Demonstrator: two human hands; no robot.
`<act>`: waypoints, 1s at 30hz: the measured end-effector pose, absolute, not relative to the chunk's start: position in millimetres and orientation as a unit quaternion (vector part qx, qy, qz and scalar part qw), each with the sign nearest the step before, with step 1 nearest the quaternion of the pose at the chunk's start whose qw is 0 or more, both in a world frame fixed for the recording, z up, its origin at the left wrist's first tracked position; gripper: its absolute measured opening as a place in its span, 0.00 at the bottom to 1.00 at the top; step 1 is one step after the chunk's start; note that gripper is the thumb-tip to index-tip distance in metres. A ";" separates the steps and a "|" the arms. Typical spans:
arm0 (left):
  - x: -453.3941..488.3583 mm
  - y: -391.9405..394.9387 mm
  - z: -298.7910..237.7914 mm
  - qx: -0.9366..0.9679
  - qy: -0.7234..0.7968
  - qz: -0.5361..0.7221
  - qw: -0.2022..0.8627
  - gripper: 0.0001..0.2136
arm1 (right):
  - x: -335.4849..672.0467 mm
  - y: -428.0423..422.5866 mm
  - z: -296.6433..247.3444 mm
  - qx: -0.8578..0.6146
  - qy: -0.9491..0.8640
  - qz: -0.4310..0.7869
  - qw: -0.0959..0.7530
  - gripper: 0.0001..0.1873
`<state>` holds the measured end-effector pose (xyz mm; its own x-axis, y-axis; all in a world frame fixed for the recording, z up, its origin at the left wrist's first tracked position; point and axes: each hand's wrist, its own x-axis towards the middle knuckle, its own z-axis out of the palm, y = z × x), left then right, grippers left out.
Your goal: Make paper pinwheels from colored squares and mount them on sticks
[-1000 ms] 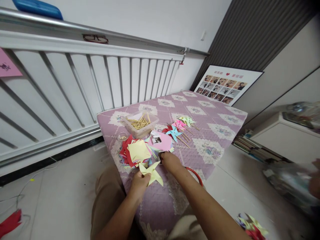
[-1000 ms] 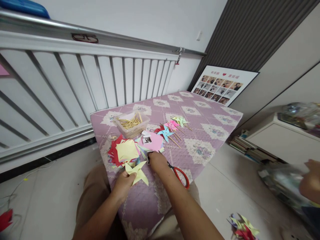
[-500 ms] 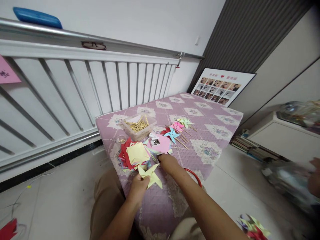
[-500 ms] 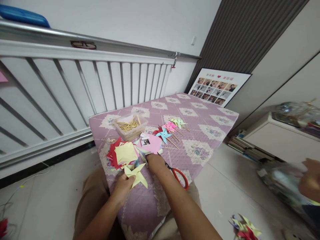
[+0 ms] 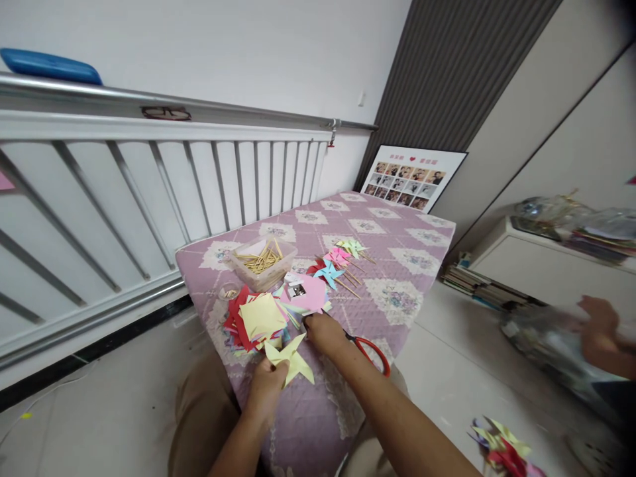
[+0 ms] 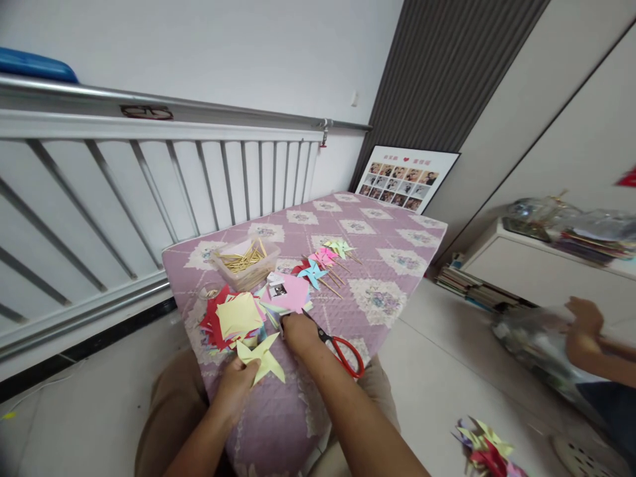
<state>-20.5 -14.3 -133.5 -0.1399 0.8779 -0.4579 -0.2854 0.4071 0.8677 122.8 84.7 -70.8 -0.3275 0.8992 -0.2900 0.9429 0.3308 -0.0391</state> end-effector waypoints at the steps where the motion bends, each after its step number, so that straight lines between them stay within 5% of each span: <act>1: -20.6 -14.3 -133.5 0.257 0.583 0.480 0.603 0.09 | 122.8 83.9 -70.9 0.571 0.808 -0.101 0.103 0.13; 30: -19.0 -15.8 -132.1 0.300 0.629 0.444 0.563 0.07 | 125.1 76.5 -75.7 0.602 0.787 -0.133 -0.003 0.14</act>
